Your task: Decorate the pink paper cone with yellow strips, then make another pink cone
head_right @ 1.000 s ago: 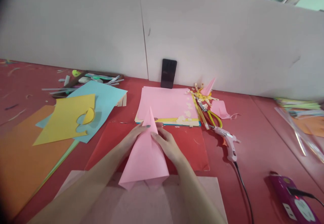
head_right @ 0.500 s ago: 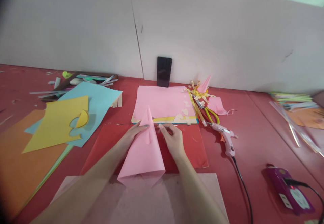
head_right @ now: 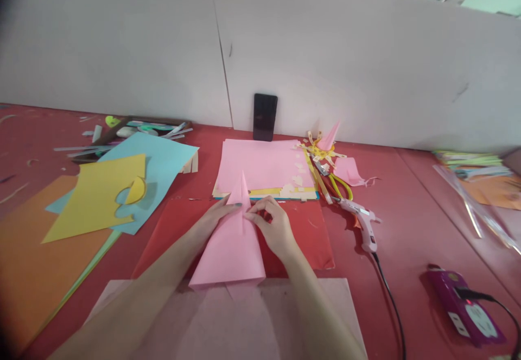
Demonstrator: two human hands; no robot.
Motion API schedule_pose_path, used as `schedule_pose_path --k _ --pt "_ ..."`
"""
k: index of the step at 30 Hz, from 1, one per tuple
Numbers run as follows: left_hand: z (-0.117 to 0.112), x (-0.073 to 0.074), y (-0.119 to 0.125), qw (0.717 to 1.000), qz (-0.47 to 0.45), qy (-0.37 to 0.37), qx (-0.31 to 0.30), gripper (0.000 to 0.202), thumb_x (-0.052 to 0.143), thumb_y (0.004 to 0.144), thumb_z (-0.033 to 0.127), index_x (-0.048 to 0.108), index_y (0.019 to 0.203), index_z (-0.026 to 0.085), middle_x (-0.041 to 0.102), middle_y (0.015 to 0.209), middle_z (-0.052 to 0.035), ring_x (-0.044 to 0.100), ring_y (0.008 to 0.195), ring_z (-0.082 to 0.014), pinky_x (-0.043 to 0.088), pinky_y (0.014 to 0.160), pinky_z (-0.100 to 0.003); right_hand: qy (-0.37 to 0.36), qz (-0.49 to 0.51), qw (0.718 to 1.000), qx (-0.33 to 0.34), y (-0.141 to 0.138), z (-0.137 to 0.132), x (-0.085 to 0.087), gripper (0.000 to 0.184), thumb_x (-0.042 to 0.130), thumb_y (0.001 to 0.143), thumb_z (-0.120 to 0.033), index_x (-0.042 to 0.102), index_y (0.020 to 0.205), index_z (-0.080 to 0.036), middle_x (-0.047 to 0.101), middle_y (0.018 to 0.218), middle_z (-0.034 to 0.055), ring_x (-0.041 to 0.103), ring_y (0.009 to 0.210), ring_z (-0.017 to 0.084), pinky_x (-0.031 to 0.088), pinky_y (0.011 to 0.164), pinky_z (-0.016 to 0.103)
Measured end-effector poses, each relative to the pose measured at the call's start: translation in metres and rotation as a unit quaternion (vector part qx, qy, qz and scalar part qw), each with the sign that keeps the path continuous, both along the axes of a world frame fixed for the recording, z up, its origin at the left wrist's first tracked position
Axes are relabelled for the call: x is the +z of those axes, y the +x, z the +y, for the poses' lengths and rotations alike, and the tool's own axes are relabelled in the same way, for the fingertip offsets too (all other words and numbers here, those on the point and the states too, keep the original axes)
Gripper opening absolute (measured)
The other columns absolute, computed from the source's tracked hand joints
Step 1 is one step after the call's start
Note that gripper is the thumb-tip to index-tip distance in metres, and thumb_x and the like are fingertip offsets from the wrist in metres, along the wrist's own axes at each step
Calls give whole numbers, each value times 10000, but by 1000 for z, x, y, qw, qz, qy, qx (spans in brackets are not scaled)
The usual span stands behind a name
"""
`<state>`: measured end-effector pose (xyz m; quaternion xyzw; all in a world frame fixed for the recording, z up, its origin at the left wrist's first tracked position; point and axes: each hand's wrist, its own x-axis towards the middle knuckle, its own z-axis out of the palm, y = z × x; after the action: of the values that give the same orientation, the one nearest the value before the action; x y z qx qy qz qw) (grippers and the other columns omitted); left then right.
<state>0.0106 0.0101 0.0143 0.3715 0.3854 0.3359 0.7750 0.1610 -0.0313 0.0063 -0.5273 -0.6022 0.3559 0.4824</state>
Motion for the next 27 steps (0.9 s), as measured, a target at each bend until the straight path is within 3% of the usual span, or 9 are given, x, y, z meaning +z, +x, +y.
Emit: schedule_pose_path --k 9,16,27 --pt "-2 4 0 1000 21 -13 18 473 651 614 337 567 1035 137 618 1058 -119 596 901 -264 473 768 -348 5 7 999 -42 9 4 -4 98 538 777 -250 529 696 -196 537 748 -9 520 741 124 414 671 247" --pt "-1 2 0 1000 9 -9 14 407 643 630 310 586 993 134 645 983 -113 604 870 -259 476 766 -357 44 -6 999 30 10 1 1 41 607 744 -232 623 782 -230 561 821 11 532 767 132 437 698 270" --pt "0 -1 1 1000 11 -2 16 427 648 613 315 582 994 134 642 996 -118 596 912 -282 467 790 -383 60 -25 997 38 10 0 -2 50 586 768 -229 591 721 -211 541 790 14 523 772 139 428 723 284"
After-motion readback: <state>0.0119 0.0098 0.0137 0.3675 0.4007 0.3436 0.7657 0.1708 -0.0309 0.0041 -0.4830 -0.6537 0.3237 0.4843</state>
